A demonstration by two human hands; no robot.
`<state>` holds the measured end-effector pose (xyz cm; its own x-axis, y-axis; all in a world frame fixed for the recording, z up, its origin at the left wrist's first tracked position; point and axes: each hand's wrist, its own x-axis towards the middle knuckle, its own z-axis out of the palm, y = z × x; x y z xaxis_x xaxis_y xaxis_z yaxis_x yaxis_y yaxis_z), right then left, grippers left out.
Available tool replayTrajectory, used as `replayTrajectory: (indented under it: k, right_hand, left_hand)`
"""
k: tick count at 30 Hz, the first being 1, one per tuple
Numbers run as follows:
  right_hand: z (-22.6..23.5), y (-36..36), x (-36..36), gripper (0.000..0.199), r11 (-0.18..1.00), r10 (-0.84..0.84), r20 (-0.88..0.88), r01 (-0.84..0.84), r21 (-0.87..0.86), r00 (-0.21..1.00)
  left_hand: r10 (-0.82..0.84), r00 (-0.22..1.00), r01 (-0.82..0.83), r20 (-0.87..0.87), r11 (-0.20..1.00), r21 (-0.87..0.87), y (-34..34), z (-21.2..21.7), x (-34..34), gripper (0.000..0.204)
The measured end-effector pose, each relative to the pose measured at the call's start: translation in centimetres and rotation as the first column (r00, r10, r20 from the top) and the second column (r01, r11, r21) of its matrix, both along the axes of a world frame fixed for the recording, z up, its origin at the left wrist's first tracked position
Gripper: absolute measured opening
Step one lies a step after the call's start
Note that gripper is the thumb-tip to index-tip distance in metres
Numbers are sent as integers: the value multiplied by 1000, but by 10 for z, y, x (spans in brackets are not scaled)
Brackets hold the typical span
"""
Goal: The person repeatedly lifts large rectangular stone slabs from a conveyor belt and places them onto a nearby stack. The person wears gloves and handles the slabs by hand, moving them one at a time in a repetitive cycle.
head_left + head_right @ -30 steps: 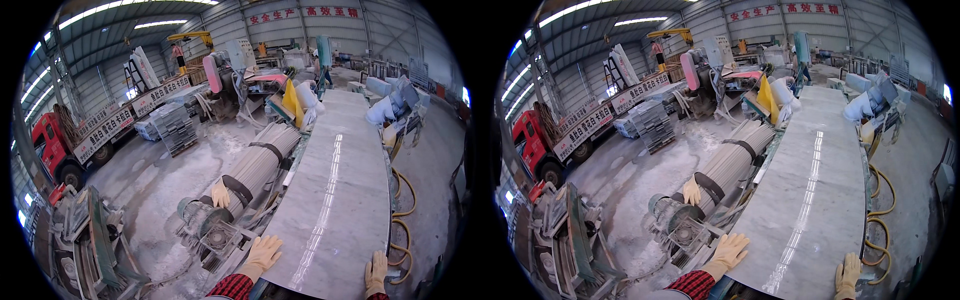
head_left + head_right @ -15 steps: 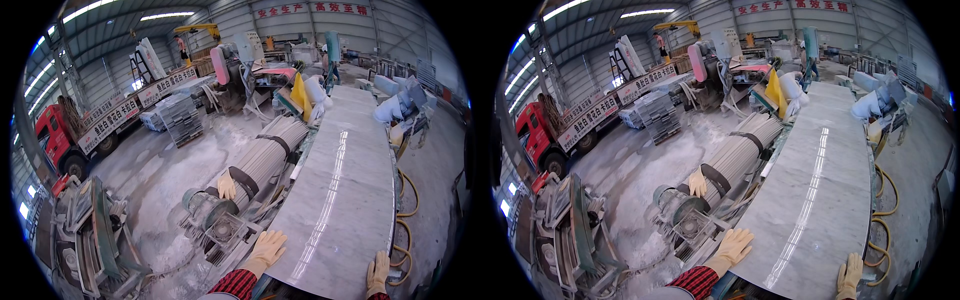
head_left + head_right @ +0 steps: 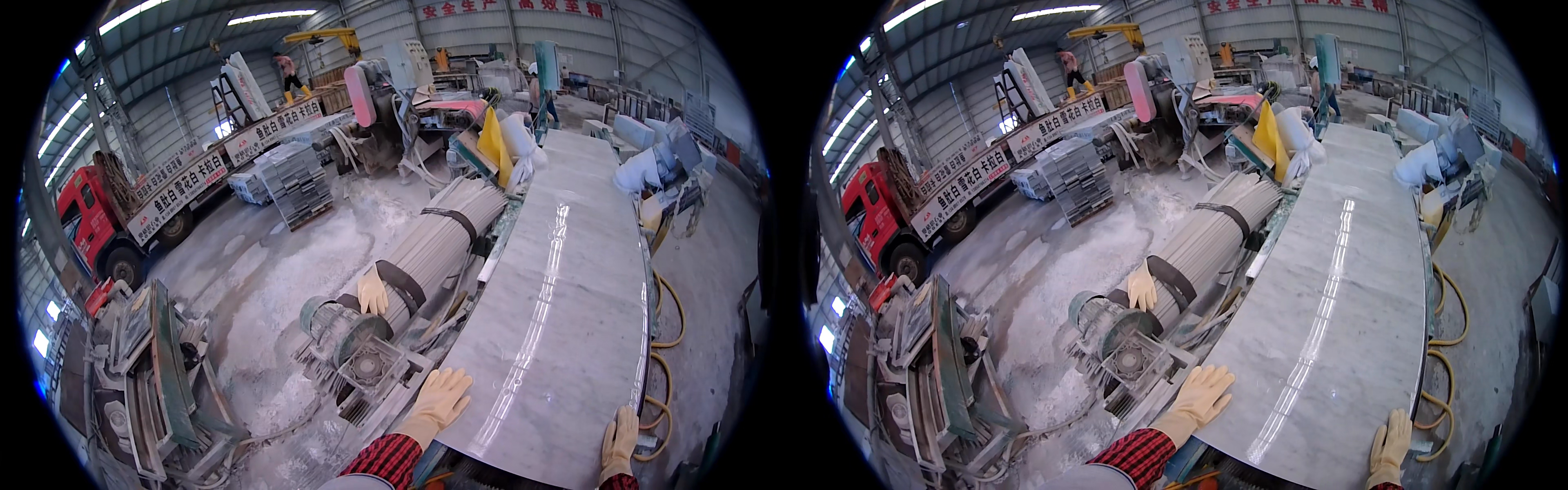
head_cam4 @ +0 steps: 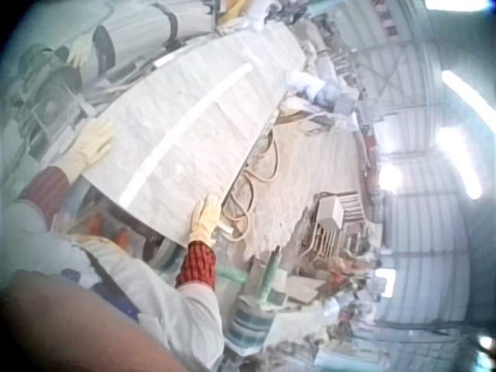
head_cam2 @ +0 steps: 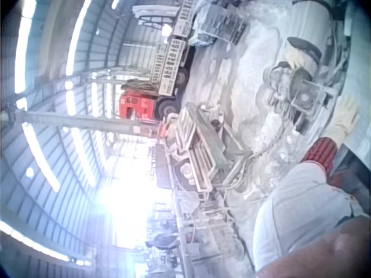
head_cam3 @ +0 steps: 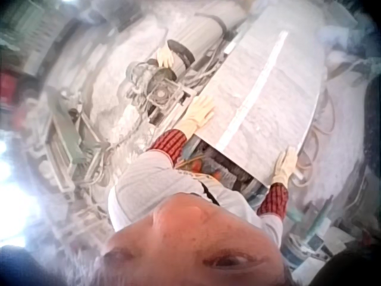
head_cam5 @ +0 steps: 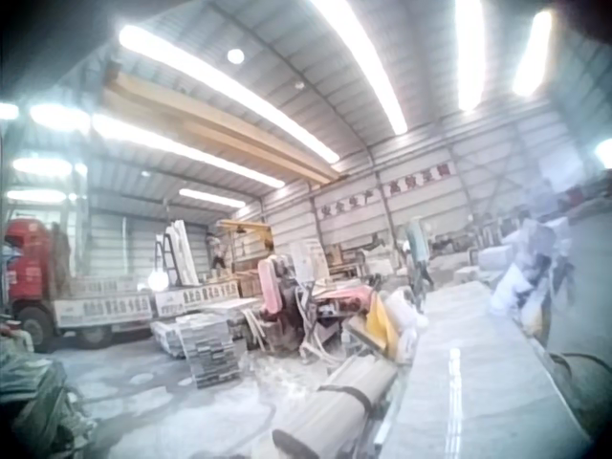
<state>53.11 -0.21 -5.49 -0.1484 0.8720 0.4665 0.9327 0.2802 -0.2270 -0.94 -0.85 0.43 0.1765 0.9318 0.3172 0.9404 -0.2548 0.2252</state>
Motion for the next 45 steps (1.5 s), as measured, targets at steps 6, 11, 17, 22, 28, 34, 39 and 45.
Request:
replayTrajectory:
  k: [6,11,17,22,28,34,39,45]
  right_hand:
    - [-4,-2,2,56,1000,-21,26,21,-7,999]
    - [0,-6,0,54,999,-43,24,44,-24,999]
    - [7,-8,-4,52,999,-31,31,31,-12,999]
    - [2,-11,-2,51,999,-46,38,46,-8,998]
    - [11,-13,-7,50,998,-57,17,57,-26,998]
    - [5,-16,-5,48,999,-35,35,35,18,999]
    - [7,-18,-6,49,1000,-23,40,22,21,999]
    - [5,-19,-4,49,1000,-31,46,31,2,998]
  left_hand:
    - [14,1000,-13,8,999,-43,-1,-2,-2,46]
    - [11,1000,-10,27,1000,-26,-3,1,0,45]
    - [-5,999,5,40,1000,1,-5,0,-1,46]
    - [-3,999,3,44,1000,-16,-6,-2,-2,47]
    - [24,1000,-23,5,999,-35,-9,-1,-1,47]
    - [71,996,-75,-50,993,-90,-14,5,2,47]
    - [65,997,-69,-50,993,-98,-15,2,0,46]
    - [74,996,-79,-45,987,-138,-18,8,1,47]
